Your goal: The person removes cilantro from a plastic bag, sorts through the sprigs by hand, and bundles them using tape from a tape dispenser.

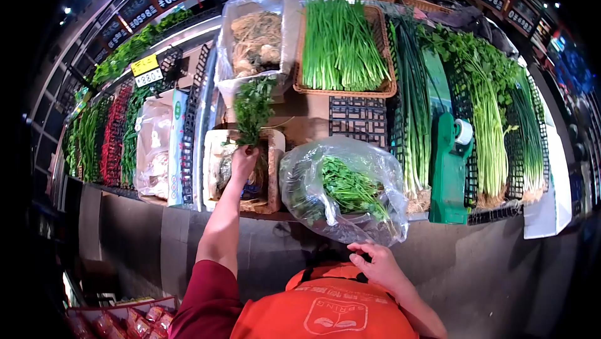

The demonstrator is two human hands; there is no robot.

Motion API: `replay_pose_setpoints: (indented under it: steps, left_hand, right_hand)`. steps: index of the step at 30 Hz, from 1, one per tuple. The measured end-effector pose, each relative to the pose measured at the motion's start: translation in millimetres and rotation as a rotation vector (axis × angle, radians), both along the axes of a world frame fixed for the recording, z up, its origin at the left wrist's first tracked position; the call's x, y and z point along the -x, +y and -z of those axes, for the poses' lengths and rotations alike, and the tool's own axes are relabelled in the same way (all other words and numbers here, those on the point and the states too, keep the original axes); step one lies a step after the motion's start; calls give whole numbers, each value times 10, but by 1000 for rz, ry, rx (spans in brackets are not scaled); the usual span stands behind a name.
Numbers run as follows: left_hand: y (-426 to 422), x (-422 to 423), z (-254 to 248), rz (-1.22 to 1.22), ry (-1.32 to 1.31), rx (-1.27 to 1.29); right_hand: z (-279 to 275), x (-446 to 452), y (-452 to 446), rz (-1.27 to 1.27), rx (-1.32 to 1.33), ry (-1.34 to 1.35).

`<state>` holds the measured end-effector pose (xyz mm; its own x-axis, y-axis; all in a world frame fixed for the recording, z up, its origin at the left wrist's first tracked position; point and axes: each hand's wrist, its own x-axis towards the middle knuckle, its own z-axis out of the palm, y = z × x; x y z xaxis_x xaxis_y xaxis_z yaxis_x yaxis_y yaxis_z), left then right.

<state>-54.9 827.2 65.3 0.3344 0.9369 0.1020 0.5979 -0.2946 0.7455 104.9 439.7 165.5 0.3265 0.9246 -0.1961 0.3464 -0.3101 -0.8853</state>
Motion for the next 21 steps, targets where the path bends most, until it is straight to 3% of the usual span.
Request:
replay_pose_setpoints:
  steps: [4,6,9,10,12,14,16,17,18,19,21]
  left_hand:
    - [139,64,213,-64,77,-193]
    - [-15,63,-83,-35,110,-57]
    - [-145,122,-201,-3,151,-49]
    - [-176,178,-112,-26,43,-311]
    - [-360,247,-218,-100,-56,-407]
    - [-855,152,-695,-59,-539,-192]
    - [-1528,-13,-1169,83,-458,-450]
    - [-1872,-130,-1358,280,-605,-409]
    - [-2090,-164,-1419,495,-499,-456]
    - [-2268,-283,-1438,669,-446,-404]
    - [-2550,-551,-1444,817,-303,-19]
  right_hand:
    - [58,-14,25,10,-26,-83]
    - [111,-69,63,10,-61,-133]
    - [260,-204,162,86,-126,-119]
    - [294,-261,224,110,-163,-115]
    - [322,-364,318,160,-80,-249]
    - [429,-526,349,170,-126,-493]
    - [522,-656,312,184,-24,-618]
    - [548,-702,277,185,32,-679]
    - [563,-731,241,154,93,-689]
    - [578,-754,209,124,152,-699]
    - [637,-794,144,76,225,-683]
